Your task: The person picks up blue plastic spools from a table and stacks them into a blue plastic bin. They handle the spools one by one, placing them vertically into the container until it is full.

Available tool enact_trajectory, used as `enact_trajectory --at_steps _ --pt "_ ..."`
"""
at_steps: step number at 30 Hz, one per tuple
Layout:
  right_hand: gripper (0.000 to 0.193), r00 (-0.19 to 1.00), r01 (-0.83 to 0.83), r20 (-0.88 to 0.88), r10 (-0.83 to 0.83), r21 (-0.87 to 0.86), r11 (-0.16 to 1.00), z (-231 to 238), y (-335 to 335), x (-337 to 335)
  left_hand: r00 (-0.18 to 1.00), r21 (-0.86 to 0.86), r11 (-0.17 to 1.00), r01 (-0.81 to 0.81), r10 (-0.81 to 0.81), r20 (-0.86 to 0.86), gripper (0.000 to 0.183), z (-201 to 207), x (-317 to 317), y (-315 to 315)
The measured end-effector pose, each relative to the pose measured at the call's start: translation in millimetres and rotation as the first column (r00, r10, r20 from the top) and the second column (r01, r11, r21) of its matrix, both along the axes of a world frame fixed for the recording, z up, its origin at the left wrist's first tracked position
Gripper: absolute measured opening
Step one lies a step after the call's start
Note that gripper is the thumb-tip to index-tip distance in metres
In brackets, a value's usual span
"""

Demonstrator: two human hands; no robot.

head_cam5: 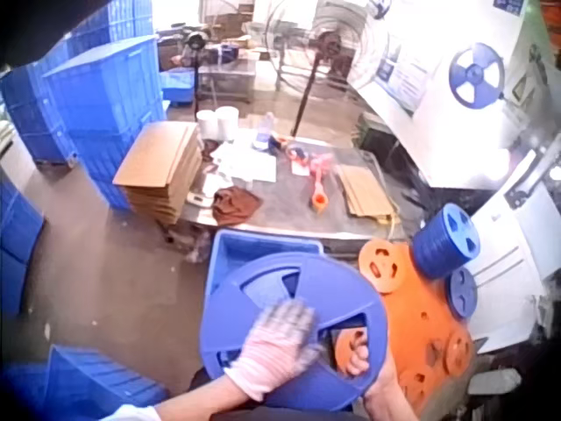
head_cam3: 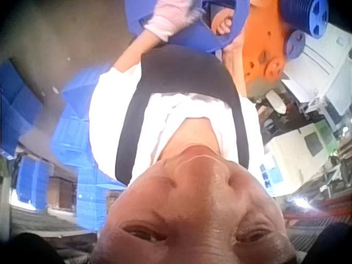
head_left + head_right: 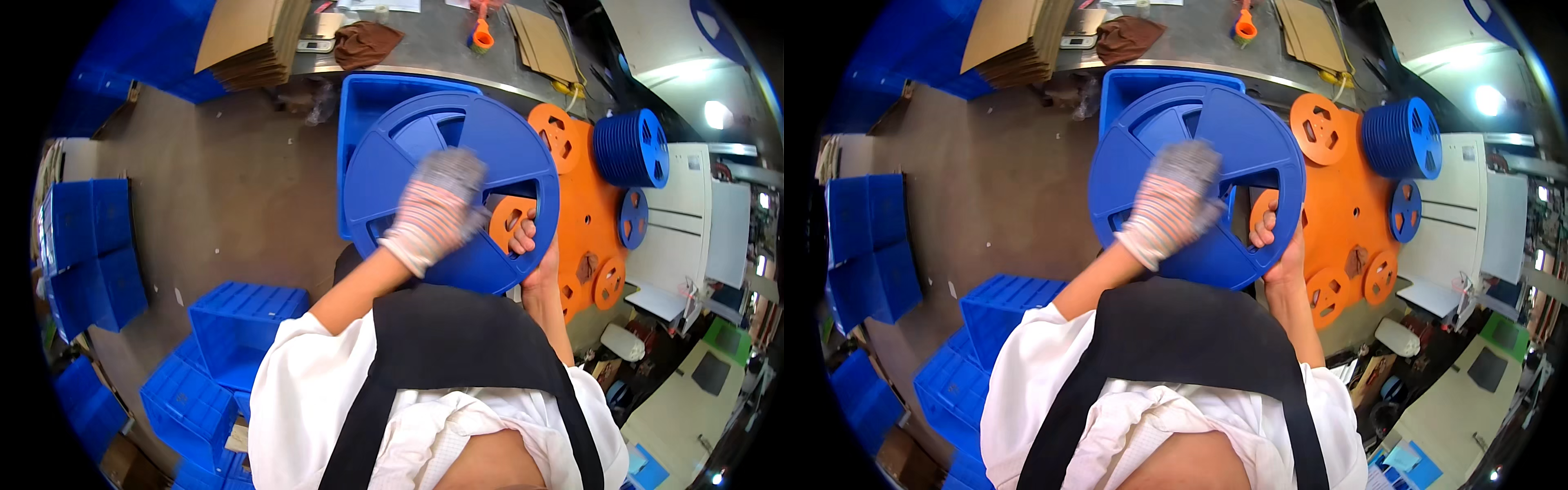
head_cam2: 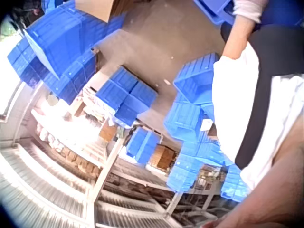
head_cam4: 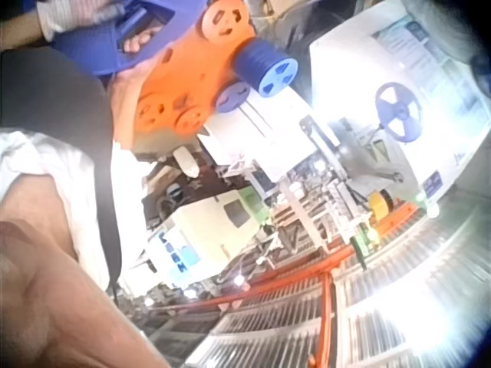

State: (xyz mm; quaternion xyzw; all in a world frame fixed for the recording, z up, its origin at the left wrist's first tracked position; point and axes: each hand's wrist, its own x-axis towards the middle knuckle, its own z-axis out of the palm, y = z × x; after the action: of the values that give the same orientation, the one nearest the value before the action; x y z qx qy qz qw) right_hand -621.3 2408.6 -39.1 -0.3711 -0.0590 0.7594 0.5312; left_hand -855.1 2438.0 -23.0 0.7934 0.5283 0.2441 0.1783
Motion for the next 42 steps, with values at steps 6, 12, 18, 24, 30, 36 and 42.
enact_trajectory --at_steps 6,12,18,24,30,36,42 --pt "0.049 0.986 0.105 0.123 -0.114 0.081 0.991 9 22 9 0.823 0.065 0.825 -0.561 0.564 -0.061 0.062 -111 -105 -1" --pt "0.059 0.933 0.122 0.308 -0.187 0.219 0.968 42 31 -44 0.79 -0.562 0.797 -0.221 0.485 0.376 0.077 -51 -35 22" --pt "0.057 0.755 -0.243 0.644 -0.12 0.445 0.862 68 17 -88 0.068 -0.651 0.703 0.287 0.663 0.746 0.087 -45 1 22" --pt "0.061 0.79 -0.062 0.569 -0.226 0.441 0.895 64 15 -14 -0.594 0.052 0.657 0.752 0.641 0.486 0.079 -61 -82 -3" --pt "0.069 0.795 0.186 0.487 -0.362 0.371 0.91 64 18 27 -0.718 0.343 0.631 0.696 0.616 0.322 0.089 -59 -101 -13" --pt "0.061 0.877 0.248 0.323 -0.355 0.327 0.912 62 17 51 -0.735 0.221 0.704 0.675 0.612 0.293 0.095 -54 -104 -15" --pt "0.059 0.899 0.318 0.208 -0.386 0.298 0.9 67 11 47 -0.778 0.363 0.692 0.624 0.504 0.376 0.089 -77 -124 4"
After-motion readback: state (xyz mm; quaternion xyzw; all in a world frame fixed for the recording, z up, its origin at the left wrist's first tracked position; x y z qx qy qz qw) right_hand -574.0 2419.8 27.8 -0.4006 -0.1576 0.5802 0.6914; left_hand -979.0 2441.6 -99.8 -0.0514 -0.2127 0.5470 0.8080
